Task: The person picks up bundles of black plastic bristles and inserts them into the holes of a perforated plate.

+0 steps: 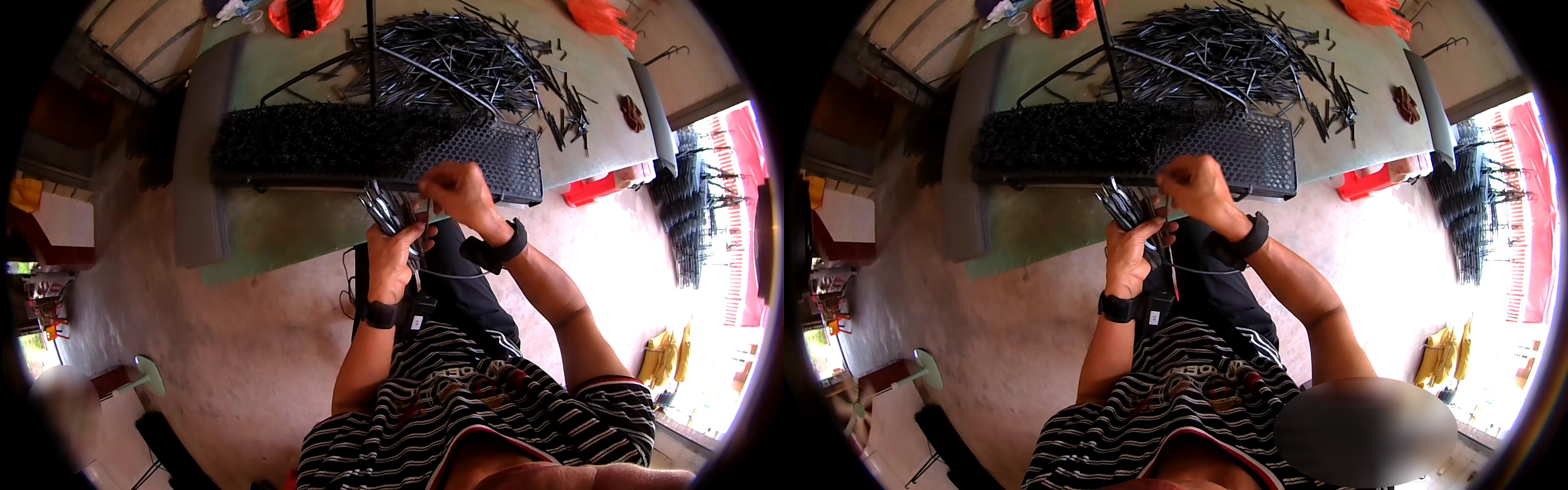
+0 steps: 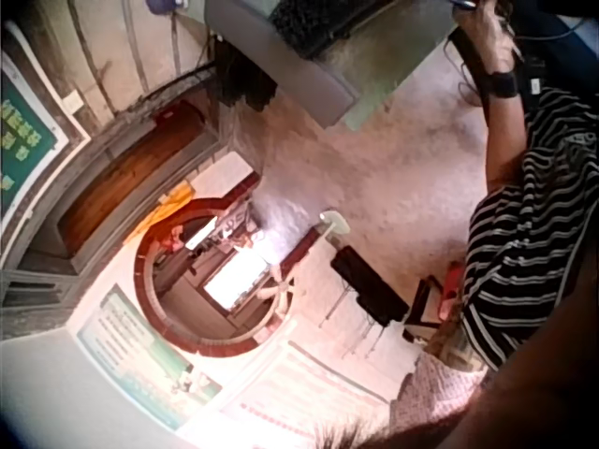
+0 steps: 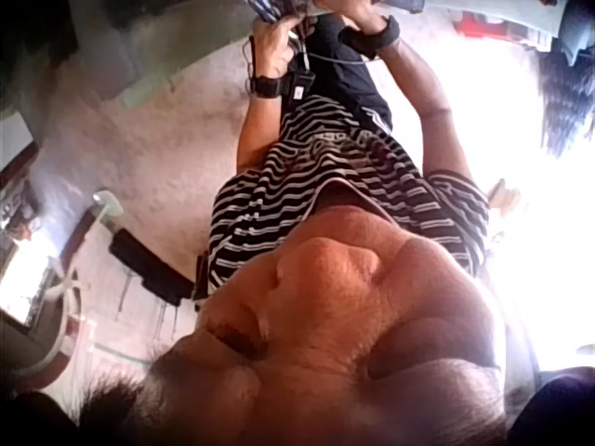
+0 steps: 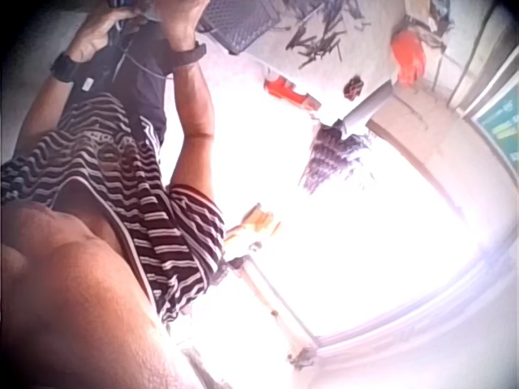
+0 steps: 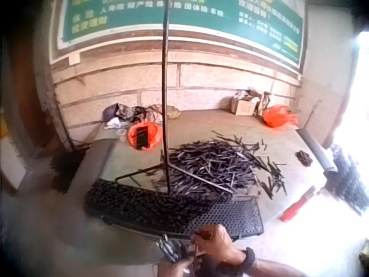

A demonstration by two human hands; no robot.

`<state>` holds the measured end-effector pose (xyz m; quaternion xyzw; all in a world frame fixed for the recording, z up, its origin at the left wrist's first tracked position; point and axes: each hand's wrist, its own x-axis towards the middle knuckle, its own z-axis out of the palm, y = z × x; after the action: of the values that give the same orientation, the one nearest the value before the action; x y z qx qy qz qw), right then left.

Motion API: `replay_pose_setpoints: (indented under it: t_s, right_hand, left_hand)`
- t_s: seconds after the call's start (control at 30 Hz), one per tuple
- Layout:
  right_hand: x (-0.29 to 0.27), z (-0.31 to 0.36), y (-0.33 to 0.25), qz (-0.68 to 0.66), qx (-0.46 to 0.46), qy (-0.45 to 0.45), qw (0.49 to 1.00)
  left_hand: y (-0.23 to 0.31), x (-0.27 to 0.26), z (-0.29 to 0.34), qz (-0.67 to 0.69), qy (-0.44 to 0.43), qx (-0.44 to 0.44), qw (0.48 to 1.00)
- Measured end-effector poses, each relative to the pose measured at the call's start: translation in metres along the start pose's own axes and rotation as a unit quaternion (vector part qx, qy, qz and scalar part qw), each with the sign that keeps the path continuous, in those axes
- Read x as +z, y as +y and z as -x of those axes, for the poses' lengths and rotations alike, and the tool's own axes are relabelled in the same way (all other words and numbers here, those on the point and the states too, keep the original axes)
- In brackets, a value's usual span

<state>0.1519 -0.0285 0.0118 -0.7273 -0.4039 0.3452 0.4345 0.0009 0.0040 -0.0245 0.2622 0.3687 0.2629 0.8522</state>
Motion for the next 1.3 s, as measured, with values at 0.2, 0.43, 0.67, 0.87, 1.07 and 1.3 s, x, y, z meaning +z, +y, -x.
replay_pose_setpoints:
  t_s: [0.2, 0.43, 0.67, 0.87, 1.07, 1.3]
  right_hand:
    - [-0.009, -0.009, -0.016, 0.027, -0.187, 0.218, 0.958]
    - [-0.008, -0.029, 0.002, 0.114, -0.23, 0.228, 0.939]
    - [-0.014, -0.037, 0.002, 0.328, -0.287, 0.179, 0.882]
    - [-0.016, -0.022, -0.02, 0.245, -0.124, 0.083, 0.958]
    - [-0.025, -0.011, 0.001, 0.0, -0.004, -0.066, 0.998]
    - [-0.032, -0.016, -0.011, -0.095, -0.106, 0.199, 0.97]
  left_hand:
    - [0.001, 0.006, 0.002, -0.003, 0.032, -0.003, 0.999]
    - [0.001, 0.001, -0.004, -0.012, 0.045, 0.014, 0.999]
    - [0.002, -0.002, -0.004, -0.02, 0.052, 0.011, 0.998]
    - [0.013, 0.001, 0.002, -0.018, -0.019, -0.016, 1.0]
    - [0.002, 0.007, -0.002, -0.047, -0.085, -0.038, 0.995]
    - [-0.012, 0.006, -0.005, -0.004, -0.076, -0.057, 0.995]
